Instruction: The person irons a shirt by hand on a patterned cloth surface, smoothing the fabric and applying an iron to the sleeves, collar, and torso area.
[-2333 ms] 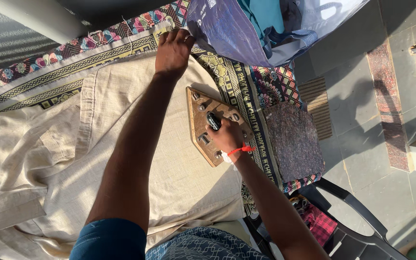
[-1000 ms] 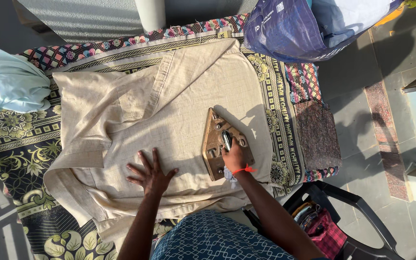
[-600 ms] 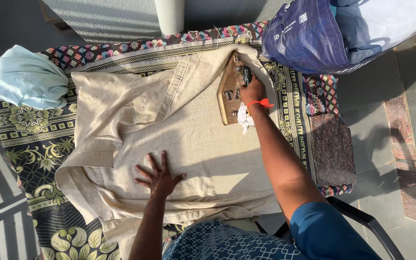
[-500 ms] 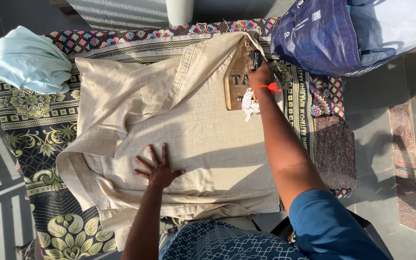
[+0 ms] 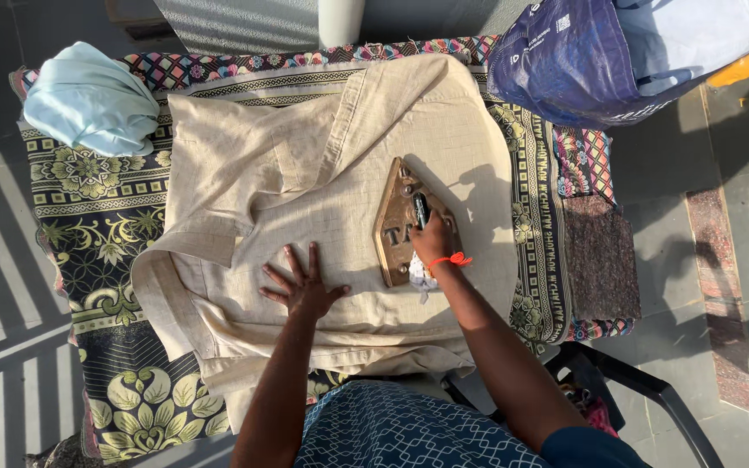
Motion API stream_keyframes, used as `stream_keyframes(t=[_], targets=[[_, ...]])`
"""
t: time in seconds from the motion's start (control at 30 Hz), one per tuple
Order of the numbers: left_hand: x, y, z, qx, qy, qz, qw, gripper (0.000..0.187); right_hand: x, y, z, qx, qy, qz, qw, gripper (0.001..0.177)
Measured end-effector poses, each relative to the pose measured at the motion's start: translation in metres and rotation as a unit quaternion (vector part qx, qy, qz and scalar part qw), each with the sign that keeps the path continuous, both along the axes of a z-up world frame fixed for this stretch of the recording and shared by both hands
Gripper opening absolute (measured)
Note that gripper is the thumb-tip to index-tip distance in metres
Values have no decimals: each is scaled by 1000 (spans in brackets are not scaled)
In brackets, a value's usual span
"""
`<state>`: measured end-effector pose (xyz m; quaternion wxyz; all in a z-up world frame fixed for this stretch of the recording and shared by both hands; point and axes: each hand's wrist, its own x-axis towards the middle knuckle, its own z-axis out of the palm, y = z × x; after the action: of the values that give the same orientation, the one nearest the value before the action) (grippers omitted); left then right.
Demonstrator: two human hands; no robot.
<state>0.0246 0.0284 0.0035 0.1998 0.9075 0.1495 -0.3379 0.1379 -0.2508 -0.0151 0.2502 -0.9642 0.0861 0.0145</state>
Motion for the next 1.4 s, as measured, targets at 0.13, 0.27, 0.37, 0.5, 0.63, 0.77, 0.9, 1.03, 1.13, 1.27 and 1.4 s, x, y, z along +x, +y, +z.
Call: stream_keyframes(t=[0.13, 0.27, 0.37, 0.5, 0.63, 0.77, 0.9, 1.03, 1.13, 1.27, 1.4], targets=[[2, 9, -12, 42, -132, -26, 990, 96, -99, 35, -5, 63, -68, 32, 995, 52], [40, 46, -26, 46, -243, -133, 960, 75, -136, 50, -13, 32, 14, -9, 999, 33], [82, 57, -15, 43, -289, -218, 931, 75, -117, 53, -6, 51, 27, -14, 998, 39], [145, 51, -3, -45, -216, -178, 959, 77, -86, 53, 13, 0, 68, -17, 998, 38], [234, 39, -16, -246, -301, 79, 918, 85, -34, 51, 25, -63, 113, -4, 992, 42], [272, 49, -2, -377, -399, 169, 819, 90, 37, 40, -7, -50, -1, 18, 999, 46], [226, 59, 26, -325, -457, 89, 823, 74, 117, 27, -41, 39, -68, 7, 997, 37], [114, 57, 17, -192, -271, 35, 943, 59, 200, 31, -46, 40, -114, 3, 993, 30], [42, 68, 1, -129, -213, 23, 968, 59, 226, 32, -34, 29, -89, 13, 995, 28], [-25, 102, -8, -72, -246, 72, 964, 34, 215, 41, -3, 27, -53, 31, 998, 29], [-86, 153, 2, 79, -320, 303, 894, 24, 136, 44, 11, 44, -2, 90, 995, 28]])
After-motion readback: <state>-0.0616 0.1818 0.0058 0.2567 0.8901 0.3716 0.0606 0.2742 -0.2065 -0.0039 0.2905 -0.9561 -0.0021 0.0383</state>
